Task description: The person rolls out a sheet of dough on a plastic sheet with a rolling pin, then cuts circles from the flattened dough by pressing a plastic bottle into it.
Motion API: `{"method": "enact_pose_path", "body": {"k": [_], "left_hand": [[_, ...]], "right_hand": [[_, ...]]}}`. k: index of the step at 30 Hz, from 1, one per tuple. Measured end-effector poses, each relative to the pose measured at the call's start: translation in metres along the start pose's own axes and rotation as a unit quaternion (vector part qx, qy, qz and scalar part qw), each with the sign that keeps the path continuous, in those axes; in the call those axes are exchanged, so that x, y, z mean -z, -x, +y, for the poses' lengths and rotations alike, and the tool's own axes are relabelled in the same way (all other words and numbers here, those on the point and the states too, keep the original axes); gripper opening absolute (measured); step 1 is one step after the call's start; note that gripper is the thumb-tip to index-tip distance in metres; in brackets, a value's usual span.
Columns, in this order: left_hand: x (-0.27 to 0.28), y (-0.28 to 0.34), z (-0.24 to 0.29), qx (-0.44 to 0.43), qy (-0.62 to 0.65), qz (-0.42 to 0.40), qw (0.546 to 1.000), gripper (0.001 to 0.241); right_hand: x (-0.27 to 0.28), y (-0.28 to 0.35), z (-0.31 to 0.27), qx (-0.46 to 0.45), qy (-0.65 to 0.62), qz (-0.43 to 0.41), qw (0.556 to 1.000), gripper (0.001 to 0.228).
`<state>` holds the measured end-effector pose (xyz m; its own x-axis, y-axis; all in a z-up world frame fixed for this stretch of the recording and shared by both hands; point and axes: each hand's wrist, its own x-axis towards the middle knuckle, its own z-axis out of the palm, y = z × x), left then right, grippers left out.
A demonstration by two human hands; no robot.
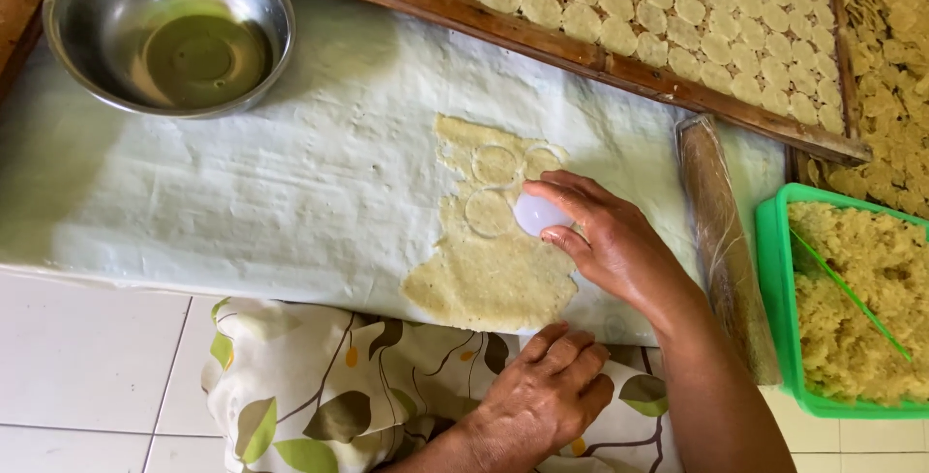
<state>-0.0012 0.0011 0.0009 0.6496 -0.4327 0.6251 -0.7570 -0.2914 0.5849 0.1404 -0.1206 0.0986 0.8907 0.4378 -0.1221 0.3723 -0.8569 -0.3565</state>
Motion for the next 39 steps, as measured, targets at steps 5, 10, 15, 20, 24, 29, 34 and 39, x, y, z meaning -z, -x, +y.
{"method": "enact_pose_path", "body": {"k": [5, 10, 15, 20, 24, 29, 34, 39], "left_hand": [[0.000, -0.001, 0.001, -0.004, 0.005, -0.007, 1.000, 0.025], [-0.005, 0.000, -0.001, -0.006, 0.010, 0.001, 1.000, 0.024], [-0.006, 0.000, 0.000, -0.001, 0.010, 0.007, 1.000, 0.021], [-0.007, 0.002, 0.000, -0.001, 0.019, 0.008, 1.000, 0.021], [-0.007, 0.002, 0.000, -0.002, 0.015, 0.014, 1.000, 0.021], [-0.006, 0.001, 0.001, 0.000, 0.011, 0.016, 1.000, 0.021], [-0.004, 0.000, 0.001, 0.001, 0.008, 0.010, 1.000, 0.021], [0.004, -0.004, 0.003, 0.003, -0.009, 0.003, 1.000, 0.024]], "right_hand": [[0.016, 0.005, 0.009, 0.054, -0.038, 0.061, 0.996, 0.056], [0.022, 0.009, 0.005, 0.027, -0.002, 0.111, 0.993, 0.055], [0.006, 0.006, 0.008, 0.056, -0.013, 0.044, 0.997, 0.056], [0.000, 0.004, 0.004, 0.035, -0.002, 0.022, 0.999, 0.055], [-0.002, 0.002, 0.001, 0.023, 0.007, 0.011, 1.000, 0.054], [-0.002, 0.003, -0.002, 0.011, 0.011, 0.004, 1.000, 0.054], [-0.003, 0.004, -0.007, 0.002, 0.020, 0.000, 1.000, 0.054], [0.001, 0.000, -0.008, 0.004, 0.009, 0.023, 1.000, 0.051]]}}
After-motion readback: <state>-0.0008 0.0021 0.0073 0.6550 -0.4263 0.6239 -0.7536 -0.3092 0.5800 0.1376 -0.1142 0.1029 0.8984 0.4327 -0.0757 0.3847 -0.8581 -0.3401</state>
